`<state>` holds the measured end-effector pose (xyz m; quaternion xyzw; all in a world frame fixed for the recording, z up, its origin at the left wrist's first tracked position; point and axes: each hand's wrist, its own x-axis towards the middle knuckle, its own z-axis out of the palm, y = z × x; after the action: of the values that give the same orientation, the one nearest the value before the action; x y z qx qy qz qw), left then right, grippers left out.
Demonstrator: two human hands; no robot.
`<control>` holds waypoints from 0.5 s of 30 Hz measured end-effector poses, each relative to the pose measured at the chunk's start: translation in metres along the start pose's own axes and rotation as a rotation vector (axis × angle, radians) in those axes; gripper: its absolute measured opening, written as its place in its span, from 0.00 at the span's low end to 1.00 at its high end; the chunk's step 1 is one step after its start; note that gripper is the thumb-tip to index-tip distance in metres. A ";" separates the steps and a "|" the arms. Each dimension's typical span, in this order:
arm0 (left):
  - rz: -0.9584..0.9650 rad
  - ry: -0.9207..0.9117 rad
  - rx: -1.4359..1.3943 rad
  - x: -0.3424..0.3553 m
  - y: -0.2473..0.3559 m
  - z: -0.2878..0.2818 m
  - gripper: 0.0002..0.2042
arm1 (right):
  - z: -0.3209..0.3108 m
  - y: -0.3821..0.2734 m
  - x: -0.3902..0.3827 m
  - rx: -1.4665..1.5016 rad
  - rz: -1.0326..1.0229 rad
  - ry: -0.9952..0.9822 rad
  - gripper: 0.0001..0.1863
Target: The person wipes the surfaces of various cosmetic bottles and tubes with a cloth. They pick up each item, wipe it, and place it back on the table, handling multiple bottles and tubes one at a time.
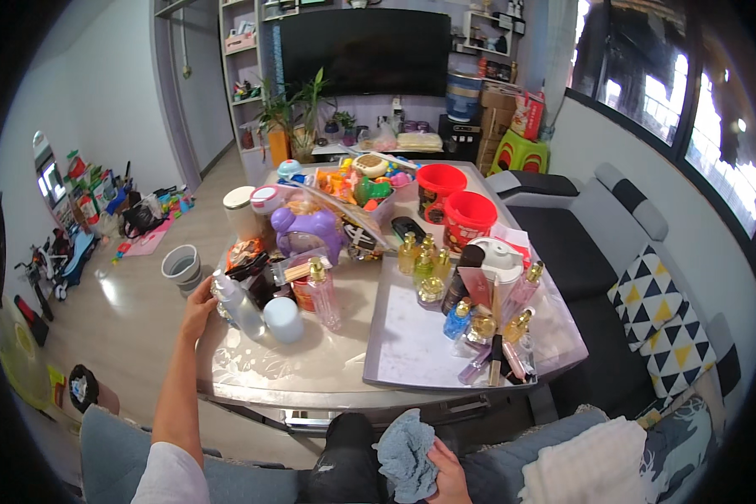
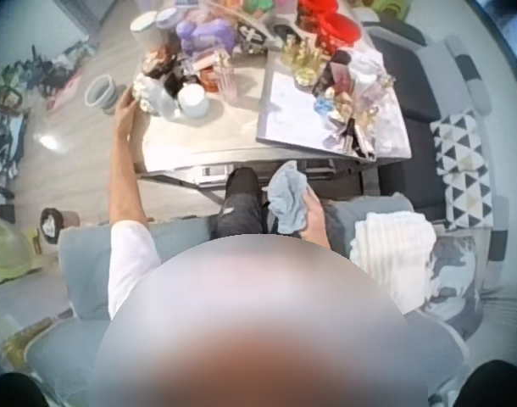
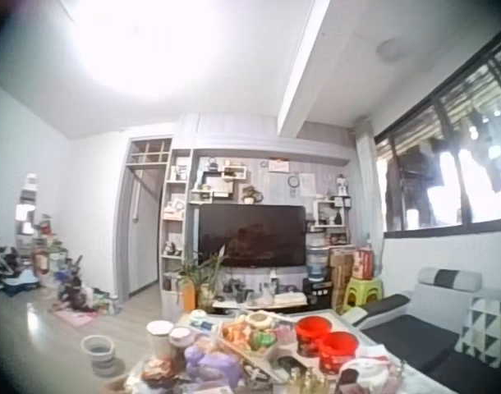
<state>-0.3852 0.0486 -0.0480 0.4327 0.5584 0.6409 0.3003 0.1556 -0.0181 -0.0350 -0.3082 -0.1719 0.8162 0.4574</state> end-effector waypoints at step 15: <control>0.459 0.383 0.160 -0.116 0.128 0.184 0.05 | -0.033 -0.003 -0.001 0.040 0.016 0.127 0.21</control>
<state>-0.1572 0.0064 0.0520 0.4410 0.5414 0.7158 0.0020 0.1796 -0.0179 -0.0576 -0.3515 -0.1238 0.8020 0.4668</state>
